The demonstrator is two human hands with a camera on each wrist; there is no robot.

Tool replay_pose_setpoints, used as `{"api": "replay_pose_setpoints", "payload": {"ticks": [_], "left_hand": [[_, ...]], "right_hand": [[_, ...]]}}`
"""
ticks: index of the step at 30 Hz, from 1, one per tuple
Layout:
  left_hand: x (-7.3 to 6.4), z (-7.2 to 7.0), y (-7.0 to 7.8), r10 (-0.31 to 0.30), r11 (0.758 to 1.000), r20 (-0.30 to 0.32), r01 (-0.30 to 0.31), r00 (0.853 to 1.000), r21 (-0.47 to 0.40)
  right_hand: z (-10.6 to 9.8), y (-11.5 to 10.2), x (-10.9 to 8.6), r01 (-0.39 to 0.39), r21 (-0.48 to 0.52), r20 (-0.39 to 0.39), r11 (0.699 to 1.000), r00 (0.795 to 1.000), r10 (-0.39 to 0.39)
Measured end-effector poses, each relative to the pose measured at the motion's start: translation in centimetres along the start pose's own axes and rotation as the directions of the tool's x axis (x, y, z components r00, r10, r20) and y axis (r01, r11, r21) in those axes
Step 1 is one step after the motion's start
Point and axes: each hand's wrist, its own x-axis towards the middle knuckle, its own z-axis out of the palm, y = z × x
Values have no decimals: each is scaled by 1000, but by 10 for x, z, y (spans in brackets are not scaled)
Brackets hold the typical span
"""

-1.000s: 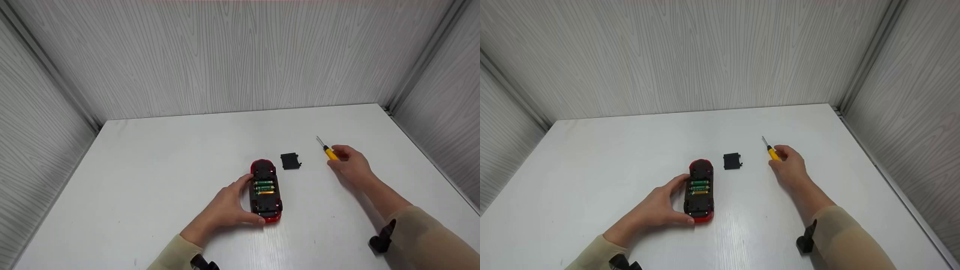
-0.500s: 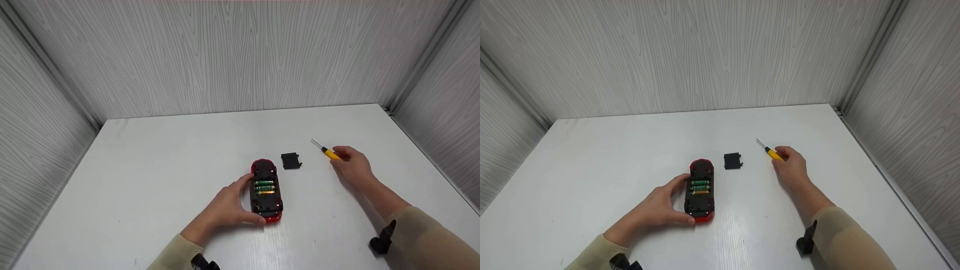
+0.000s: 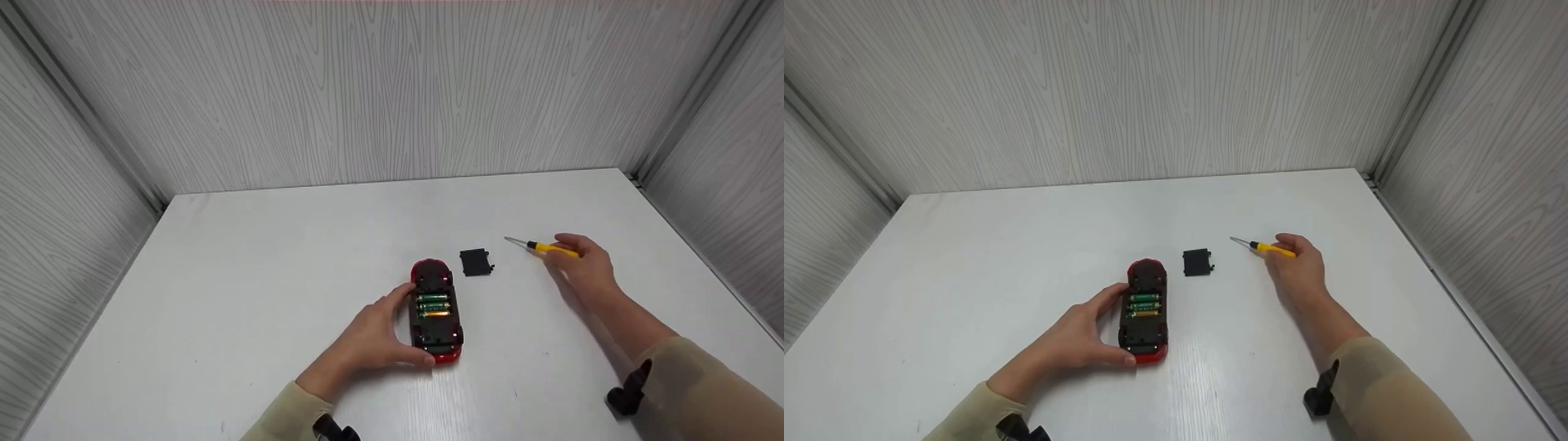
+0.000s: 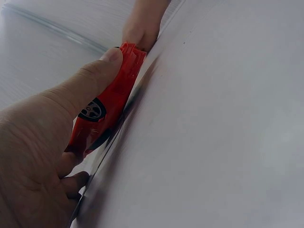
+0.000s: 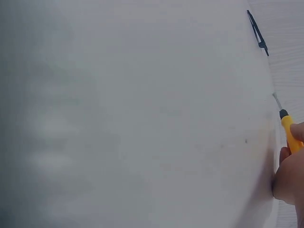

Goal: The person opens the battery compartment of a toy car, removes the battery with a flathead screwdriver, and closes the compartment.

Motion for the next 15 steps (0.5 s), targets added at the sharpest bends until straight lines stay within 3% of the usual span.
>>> {"api": "replay_pose_setpoints", "payload": {"ticks": [4, 8, 11, 15], "left_hand": [[1, 1, 0, 13, 1000, -3, -13, 1000, -5], [1, 2, 0, 18, 1000, -3, -18, 1000, -9], [1, 1, 1, 11, 1000, 3, -11, 1000, -7], [1, 0, 2, 0, 1000, 7, 0, 1000, -4]], "right_hand": [[-5, -7, 0, -94, 194, -45, 976, 993, 105], [-7, -19, -4, -110, 399, -57, 911, 988, 144], [-7, -33, -11, -65, 495, -47, 867, 994, 101], [0, -57, -26, 45, 573, -28, 818, 999, -35]]}}
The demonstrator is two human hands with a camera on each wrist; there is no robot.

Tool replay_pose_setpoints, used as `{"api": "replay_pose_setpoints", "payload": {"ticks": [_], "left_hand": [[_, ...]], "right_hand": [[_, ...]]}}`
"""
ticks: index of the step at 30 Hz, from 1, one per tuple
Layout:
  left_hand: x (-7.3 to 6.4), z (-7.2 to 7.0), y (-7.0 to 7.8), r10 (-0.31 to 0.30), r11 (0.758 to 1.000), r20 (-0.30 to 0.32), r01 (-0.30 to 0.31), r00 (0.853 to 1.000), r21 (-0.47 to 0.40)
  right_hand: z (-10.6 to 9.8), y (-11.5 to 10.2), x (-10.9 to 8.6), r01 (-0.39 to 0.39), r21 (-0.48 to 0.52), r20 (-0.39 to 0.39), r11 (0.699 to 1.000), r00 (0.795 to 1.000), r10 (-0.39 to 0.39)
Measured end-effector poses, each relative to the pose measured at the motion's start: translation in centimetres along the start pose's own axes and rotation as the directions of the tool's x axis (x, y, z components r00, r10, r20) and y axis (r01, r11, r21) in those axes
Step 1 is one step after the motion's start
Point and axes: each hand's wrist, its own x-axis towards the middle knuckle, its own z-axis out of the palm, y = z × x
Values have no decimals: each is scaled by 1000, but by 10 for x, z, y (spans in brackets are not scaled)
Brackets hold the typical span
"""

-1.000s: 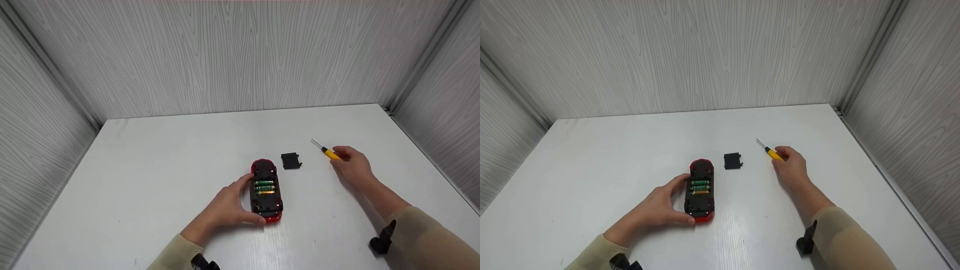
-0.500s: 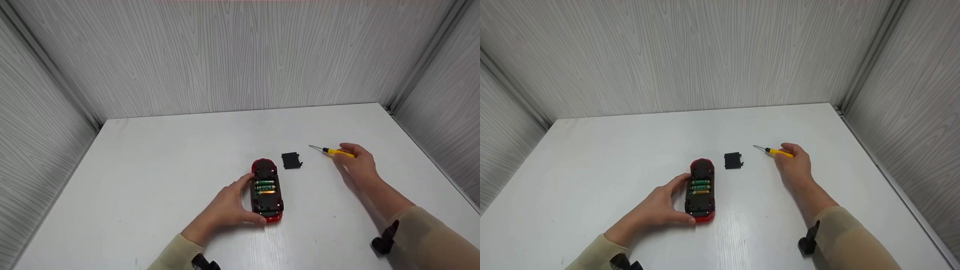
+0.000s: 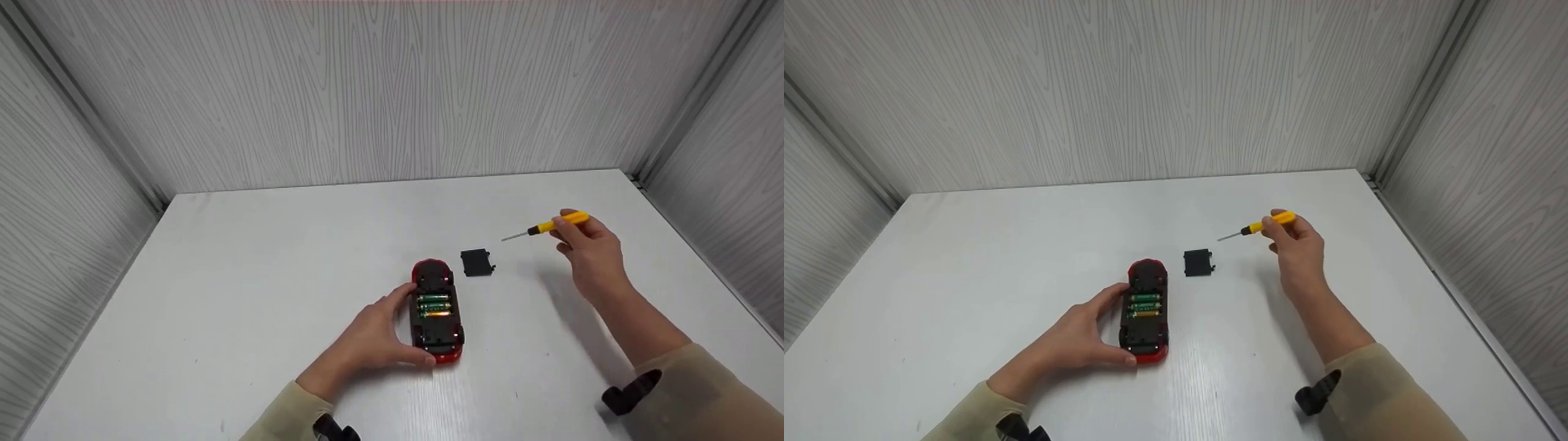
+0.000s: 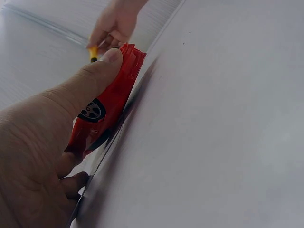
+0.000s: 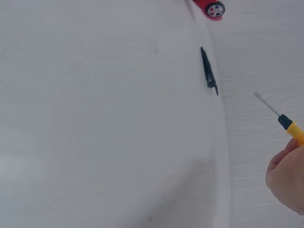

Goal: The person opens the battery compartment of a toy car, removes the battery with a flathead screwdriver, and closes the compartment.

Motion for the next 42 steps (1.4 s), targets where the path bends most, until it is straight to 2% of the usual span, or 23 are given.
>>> {"api": "replay_pose_setpoints", "payload": {"ticks": [2, 4, 8, 12, 16, 24, 30, 37, 42], "left_hand": [[0, 0, 0, 6, 1000, -4, -6, 1000, -1], [1, -1, -1, 16, 1000, -12, -16, 1000, 7], [0, -2, -1, 30, 999, -22, -30, 999, 17], [0, -3, -1, 23, 1000, -17, -23, 1000, 14], [-1, -4, -1, 17, 1000, -15, -17, 1000, 18], [-6, -6, 2, 7, 1000, -11, -6, 1000, 27], [-5, -8, 3, 5, 1000, -11, -5, 1000, 31], [-10, -9, 2, 12, 999, -3, -12, 1000, 32], [-14, -13, 3, 9, 999, -7, -8, 1000, 39]], "right_hand": [[11, -7, -9, 79, 9, 66, 997, 995, -79], [22, -13, -17, 162, 0, 136, 987, 978, -161], [38, -21, -34, 331, -63, 265, 942, 915, -304], [48, -27, -49, 443, -120, 352, 889, 856, -379], [55, -30, -60, 509, -169, 404, 844, 817, -412], [64, -29, -70, 569, -235, 456, 788, 781, -427], [68, -24, -67, 596, -249, 490, 764, 758, -431], [74, -12, -70, 593, -296, 532, 749, 753, -387], [81, -11, -73, 606, -374, 545, 702, 756, -362]]}}
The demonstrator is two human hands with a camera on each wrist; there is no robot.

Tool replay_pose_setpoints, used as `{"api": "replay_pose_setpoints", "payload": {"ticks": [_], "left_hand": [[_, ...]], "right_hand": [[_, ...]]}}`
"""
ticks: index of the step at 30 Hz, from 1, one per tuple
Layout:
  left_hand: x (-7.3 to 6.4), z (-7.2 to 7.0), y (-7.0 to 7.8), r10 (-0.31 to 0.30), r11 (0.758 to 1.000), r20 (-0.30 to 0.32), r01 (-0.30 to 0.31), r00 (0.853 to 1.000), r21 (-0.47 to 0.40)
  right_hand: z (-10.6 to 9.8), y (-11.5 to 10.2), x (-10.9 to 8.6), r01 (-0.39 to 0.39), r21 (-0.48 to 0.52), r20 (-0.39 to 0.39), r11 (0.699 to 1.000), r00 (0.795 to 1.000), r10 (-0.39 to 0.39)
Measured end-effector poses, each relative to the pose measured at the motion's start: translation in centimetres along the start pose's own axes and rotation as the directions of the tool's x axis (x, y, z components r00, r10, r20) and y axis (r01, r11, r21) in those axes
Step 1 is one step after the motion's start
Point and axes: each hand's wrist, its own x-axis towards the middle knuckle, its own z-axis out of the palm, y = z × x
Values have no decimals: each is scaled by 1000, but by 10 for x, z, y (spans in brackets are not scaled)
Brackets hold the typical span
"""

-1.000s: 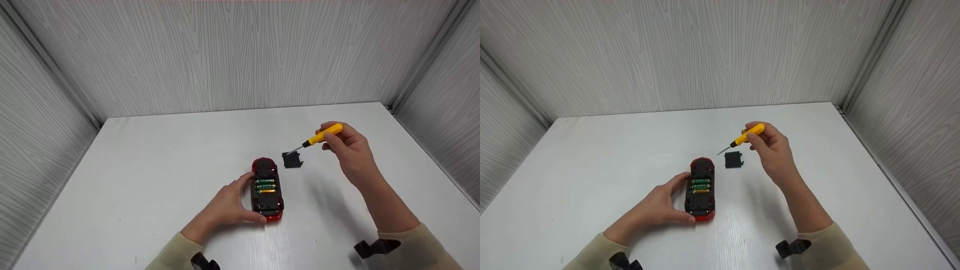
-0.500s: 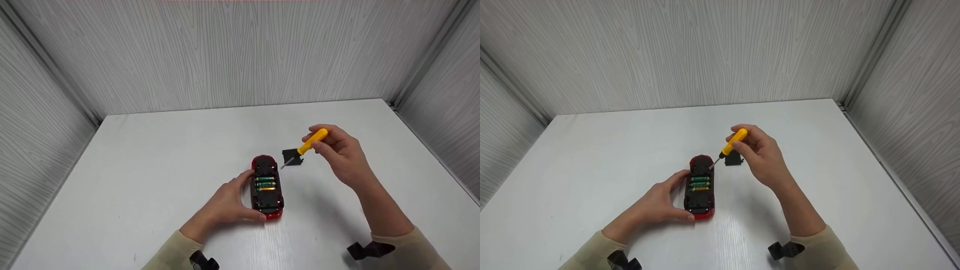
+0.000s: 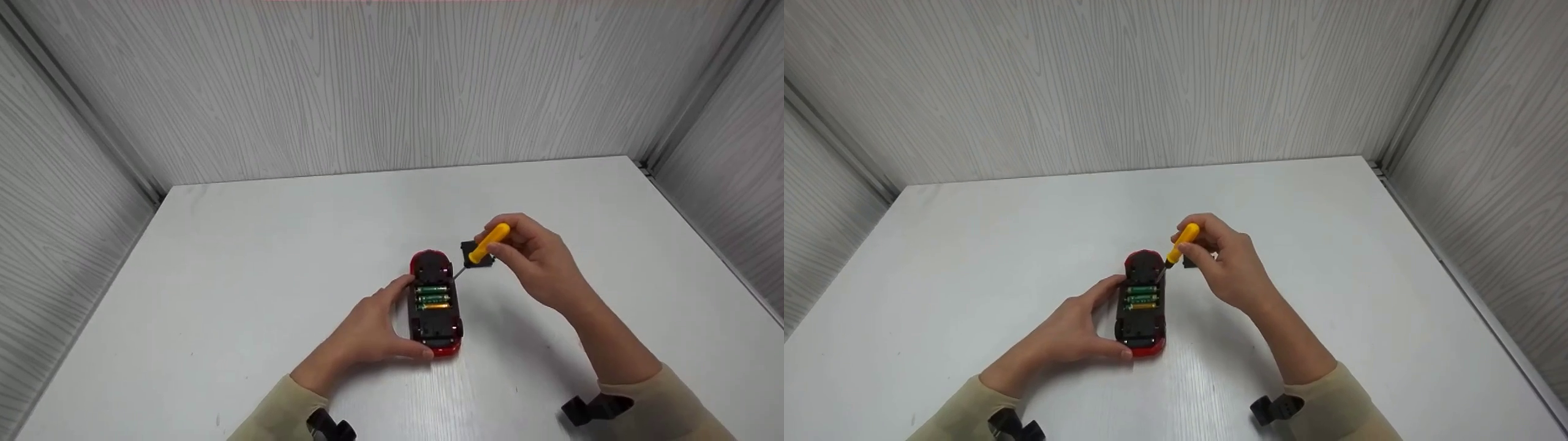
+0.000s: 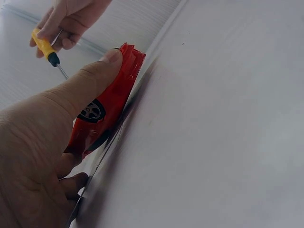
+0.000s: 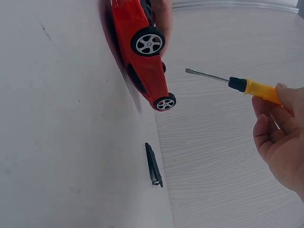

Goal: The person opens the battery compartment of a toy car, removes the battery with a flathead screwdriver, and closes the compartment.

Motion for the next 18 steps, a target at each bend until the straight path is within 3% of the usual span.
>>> {"api": "replay_pose_setpoints", "payload": {"ticks": [4, 18], "left_hand": [[-1, -1, 1, -6, 1000, -2, 6, 1000, 2], [-1, 0, 4, -22, 1000, 9, 22, 1000, -9]], "right_hand": [[3, 0, 0, -2, -45, 17, 999, 1000, 3], [7, 11, -2, -27, -58, 37, 998, 999, 29]]}}
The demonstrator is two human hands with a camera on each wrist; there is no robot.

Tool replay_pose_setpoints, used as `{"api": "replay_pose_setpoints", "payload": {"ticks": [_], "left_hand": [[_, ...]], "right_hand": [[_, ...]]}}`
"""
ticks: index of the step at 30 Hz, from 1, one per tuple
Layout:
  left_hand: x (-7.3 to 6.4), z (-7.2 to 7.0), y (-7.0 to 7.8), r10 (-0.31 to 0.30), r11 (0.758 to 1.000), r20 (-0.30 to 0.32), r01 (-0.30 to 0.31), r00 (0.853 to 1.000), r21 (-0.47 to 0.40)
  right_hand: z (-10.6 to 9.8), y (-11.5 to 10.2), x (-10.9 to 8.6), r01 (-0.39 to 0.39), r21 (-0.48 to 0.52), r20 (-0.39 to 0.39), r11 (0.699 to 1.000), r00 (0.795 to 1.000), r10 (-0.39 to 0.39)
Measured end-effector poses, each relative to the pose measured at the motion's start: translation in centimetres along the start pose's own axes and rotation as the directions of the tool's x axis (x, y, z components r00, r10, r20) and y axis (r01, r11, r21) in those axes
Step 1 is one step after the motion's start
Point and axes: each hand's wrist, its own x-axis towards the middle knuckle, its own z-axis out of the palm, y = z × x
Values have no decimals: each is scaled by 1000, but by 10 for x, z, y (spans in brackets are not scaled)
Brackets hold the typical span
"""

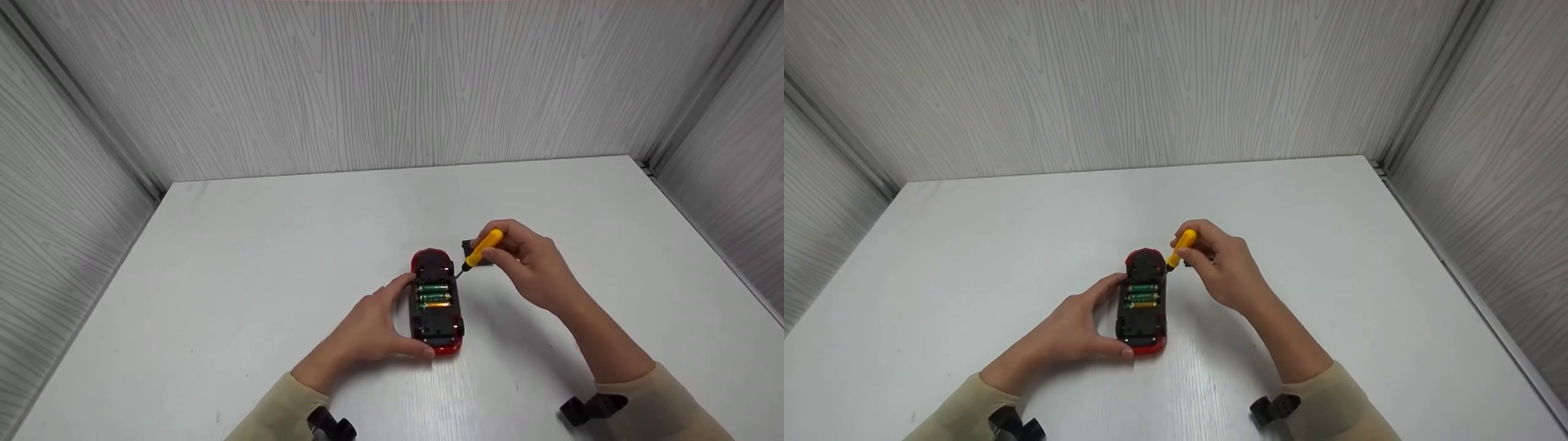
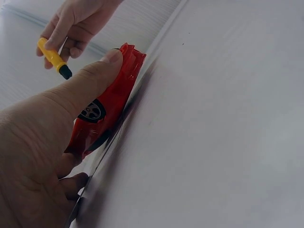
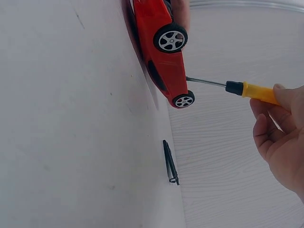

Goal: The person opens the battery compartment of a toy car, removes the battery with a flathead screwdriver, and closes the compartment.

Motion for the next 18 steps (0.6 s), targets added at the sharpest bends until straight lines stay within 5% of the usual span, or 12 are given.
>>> {"api": "replay_pose_setpoints", "payload": {"ticks": [18], "left_hand": [[-1, 2, 3, -7, 1000, 6, 7, 1000, 20]], "right_hand": [[1, 3, -2, 1, 78, 12, 997, 1000, -2]]}}
